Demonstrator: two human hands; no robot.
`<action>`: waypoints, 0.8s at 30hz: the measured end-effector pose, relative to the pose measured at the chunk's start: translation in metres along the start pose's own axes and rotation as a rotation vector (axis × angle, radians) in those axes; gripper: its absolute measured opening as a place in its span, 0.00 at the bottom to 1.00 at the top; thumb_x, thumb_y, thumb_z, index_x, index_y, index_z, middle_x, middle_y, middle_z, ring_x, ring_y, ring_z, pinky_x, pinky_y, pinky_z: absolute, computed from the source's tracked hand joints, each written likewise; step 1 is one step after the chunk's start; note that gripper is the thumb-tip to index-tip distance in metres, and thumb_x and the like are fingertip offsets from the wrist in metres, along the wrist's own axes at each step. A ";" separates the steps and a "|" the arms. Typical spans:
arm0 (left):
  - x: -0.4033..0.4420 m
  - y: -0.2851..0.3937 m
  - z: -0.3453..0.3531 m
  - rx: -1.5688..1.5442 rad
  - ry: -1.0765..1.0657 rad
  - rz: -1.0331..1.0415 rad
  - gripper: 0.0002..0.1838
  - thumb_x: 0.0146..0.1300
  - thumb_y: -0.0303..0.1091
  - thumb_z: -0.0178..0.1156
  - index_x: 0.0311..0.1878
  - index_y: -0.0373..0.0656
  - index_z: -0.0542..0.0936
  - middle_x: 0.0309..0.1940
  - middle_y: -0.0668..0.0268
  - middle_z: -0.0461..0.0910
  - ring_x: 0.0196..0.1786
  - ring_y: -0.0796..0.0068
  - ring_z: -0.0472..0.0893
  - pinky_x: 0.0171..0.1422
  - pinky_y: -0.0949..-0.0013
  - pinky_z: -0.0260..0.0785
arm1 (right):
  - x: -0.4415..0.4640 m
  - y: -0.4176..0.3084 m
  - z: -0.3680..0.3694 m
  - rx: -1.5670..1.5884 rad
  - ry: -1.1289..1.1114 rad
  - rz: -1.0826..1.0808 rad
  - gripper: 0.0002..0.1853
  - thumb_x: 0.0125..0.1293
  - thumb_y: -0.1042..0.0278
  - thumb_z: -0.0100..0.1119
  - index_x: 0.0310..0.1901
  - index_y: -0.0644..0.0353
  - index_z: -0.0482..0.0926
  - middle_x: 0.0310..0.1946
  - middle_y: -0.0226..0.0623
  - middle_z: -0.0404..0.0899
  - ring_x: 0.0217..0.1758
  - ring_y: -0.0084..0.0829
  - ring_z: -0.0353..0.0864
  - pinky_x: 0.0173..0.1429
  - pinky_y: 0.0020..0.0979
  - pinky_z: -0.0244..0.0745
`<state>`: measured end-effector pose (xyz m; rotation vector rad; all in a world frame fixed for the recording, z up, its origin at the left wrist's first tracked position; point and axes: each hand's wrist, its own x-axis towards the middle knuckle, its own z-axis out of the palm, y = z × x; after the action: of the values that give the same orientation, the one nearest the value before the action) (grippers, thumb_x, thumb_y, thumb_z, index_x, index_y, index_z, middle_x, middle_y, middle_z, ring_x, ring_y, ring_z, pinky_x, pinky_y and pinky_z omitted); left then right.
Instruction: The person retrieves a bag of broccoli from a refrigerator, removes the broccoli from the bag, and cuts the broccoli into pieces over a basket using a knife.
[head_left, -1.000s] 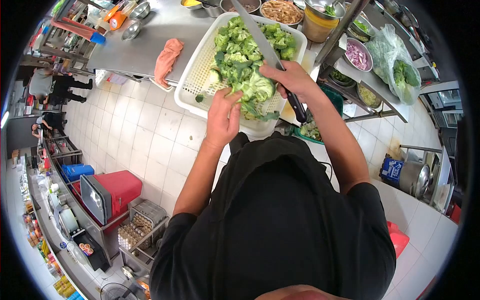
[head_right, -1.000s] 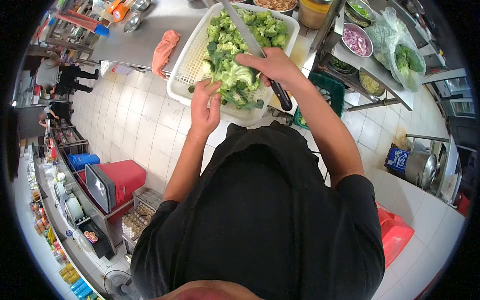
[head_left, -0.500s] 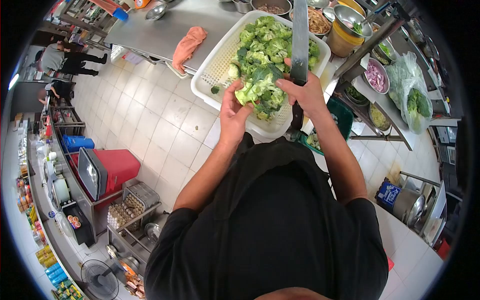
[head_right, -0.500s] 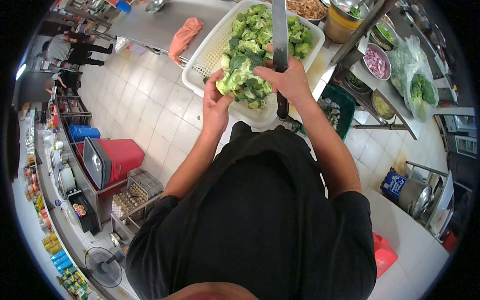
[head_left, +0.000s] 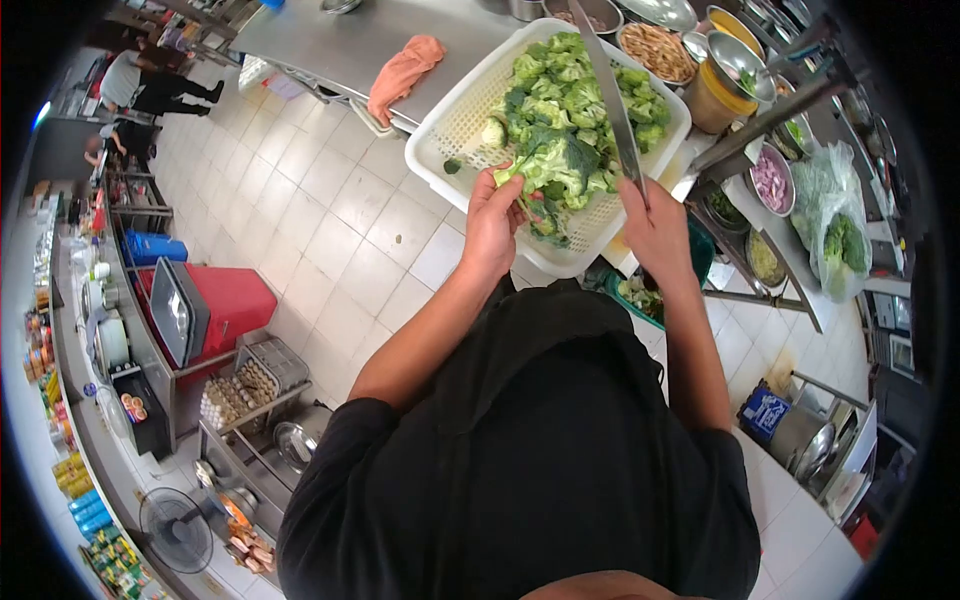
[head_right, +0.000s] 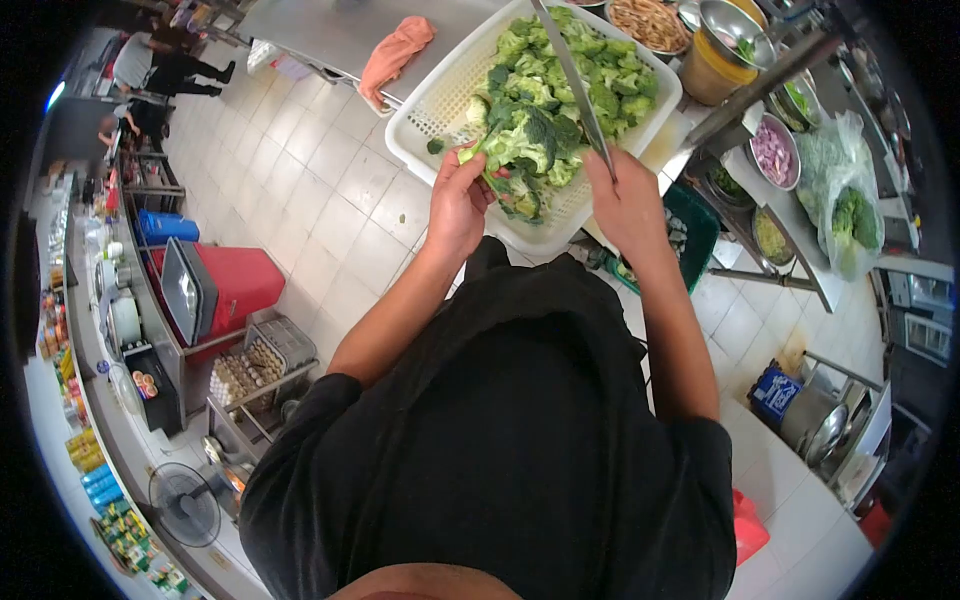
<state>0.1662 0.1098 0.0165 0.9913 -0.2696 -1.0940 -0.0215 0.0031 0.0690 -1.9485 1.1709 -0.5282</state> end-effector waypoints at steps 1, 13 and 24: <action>0.002 0.001 -0.001 -0.020 0.023 0.014 0.14 0.75 0.34 0.54 0.61 0.45 0.70 0.45 0.66 0.81 0.42 0.76 0.80 0.39 0.68 0.74 | -0.012 0.002 -0.002 -0.059 0.053 -0.120 0.14 0.74 0.61 0.56 0.43 0.68 0.79 0.28 0.51 0.77 0.32 0.49 0.78 0.41 0.41 0.73; 0.038 0.012 -0.015 -0.061 0.153 0.097 0.10 0.73 0.33 0.56 0.53 0.46 0.71 0.31 0.68 0.73 0.28 0.77 0.73 0.33 0.69 0.70 | -0.088 0.016 0.014 -0.412 -0.158 -0.058 0.11 0.74 0.61 0.54 0.42 0.60 0.67 0.23 0.56 0.79 0.31 0.62 0.81 0.35 0.59 0.73; 0.030 0.018 -0.010 0.001 0.107 0.115 0.10 0.74 0.34 0.56 0.54 0.48 0.71 0.27 0.71 0.70 0.26 0.79 0.69 0.32 0.70 0.66 | -0.075 -0.006 0.031 -0.382 -0.221 -0.036 0.13 0.75 0.61 0.50 0.46 0.64 0.67 0.28 0.62 0.80 0.36 0.66 0.80 0.42 0.62 0.71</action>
<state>0.1977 0.0921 0.0164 1.0191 -0.2372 -0.9336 -0.0337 0.0827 0.0589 -2.2855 1.1579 -0.1024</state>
